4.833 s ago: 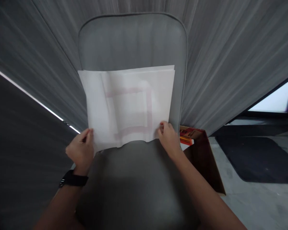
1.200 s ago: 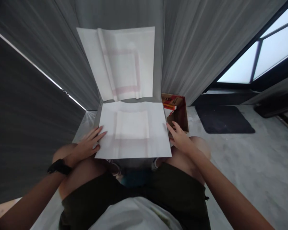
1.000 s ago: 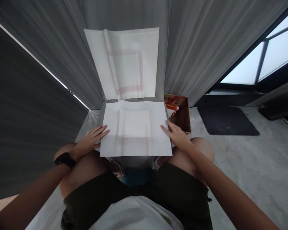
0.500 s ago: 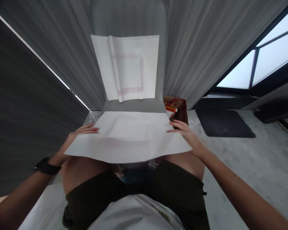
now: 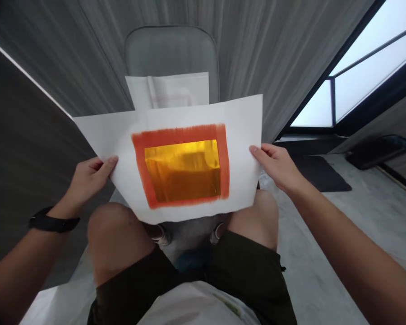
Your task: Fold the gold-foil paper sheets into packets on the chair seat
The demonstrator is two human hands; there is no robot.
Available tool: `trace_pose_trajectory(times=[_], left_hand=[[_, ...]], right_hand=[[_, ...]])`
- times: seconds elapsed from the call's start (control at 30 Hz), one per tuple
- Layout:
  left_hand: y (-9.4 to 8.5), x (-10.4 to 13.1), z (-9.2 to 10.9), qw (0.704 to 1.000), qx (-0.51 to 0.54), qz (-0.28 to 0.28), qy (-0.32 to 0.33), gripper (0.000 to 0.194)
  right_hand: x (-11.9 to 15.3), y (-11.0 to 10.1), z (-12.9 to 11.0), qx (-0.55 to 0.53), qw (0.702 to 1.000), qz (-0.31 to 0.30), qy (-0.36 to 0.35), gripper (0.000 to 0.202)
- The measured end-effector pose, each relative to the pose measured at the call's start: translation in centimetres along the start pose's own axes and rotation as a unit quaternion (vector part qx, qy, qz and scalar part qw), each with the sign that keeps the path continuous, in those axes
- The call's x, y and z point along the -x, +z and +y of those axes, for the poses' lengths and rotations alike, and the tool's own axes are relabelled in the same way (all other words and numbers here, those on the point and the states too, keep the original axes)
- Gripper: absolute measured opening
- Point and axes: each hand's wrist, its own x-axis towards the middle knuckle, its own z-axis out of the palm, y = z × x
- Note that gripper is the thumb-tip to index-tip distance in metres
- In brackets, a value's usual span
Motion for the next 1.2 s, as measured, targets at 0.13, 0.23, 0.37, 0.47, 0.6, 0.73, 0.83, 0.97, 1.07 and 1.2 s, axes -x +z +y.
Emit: trace_pose_trajectory(times=[0.13, 0.23, 0.37, 0.47, 0.6, 0.73, 0.83, 0.97, 1.07, 1.2], left_hand=[[2.1, -1.8, -1.4, 0.999, 0.017, -0.020, -0.032, 0.045], [3.1, -4.4, -1.9, 0.998, 0.047, -0.008, -0.045, 0.039], [2.8, -9.1, -1.1, 0.993, 0.071, 0.086, -0.027, 0.038], [1.4, -10.9, -0.4, 0.991, 0.064, 0.121, 0.008, 0.045], [-0.3, -8.5, -0.7, 0.992, -0.017, 0.121, 0.028, 0.036], [-0.1, -2.9, -2.5, 0.995, -0.001, 0.093, 0.047, 0.021], [0.6, 0.4, -5.2, 0.989, 0.039, -0.066, 0.124, 0.022], [2.0, 2.7, -9.8, 0.961, -0.063, -0.218, 0.155, 0.029], [3.1, 3.5, -12.5, 0.929, -0.156, -0.292, 0.166, 0.036], [3.8, 4.0, -13.9, 0.899, -0.201, -0.352, 0.168, 0.049]], right_hand=[[-1.9, 1.5, 1.9, -0.035, 0.999, 0.010, 0.039, 0.037], [-4.5, 2.6, 2.9, -0.051, 0.998, 0.010, 0.027, 0.036], [-8.9, 3.5, 2.0, -0.054, 0.997, -0.003, -0.060, 0.036], [-10.3, 3.9, -0.4, -0.052, 0.984, -0.007, -0.168, 0.028], [-8.5, 3.6, -1.9, -0.038, 0.979, 0.003, -0.200, 0.016], [-5.2, 2.2, 1.4, -0.038, 0.986, 0.022, -0.160, 0.022], [-2.9, 1.0, 5.5, 0.032, 0.982, -0.120, -0.143, 0.027], [-0.3, 1.9, 10.9, 0.207, 0.934, -0.179, -0.232, 0.021], [1.5, 4.1, 14.1, 0.316, 0.883, -0.192, -0.288, 0.031], [2.7, 5.9, 16.4, 0.352, 0.839, -0.256, -0.327, 0.045]])
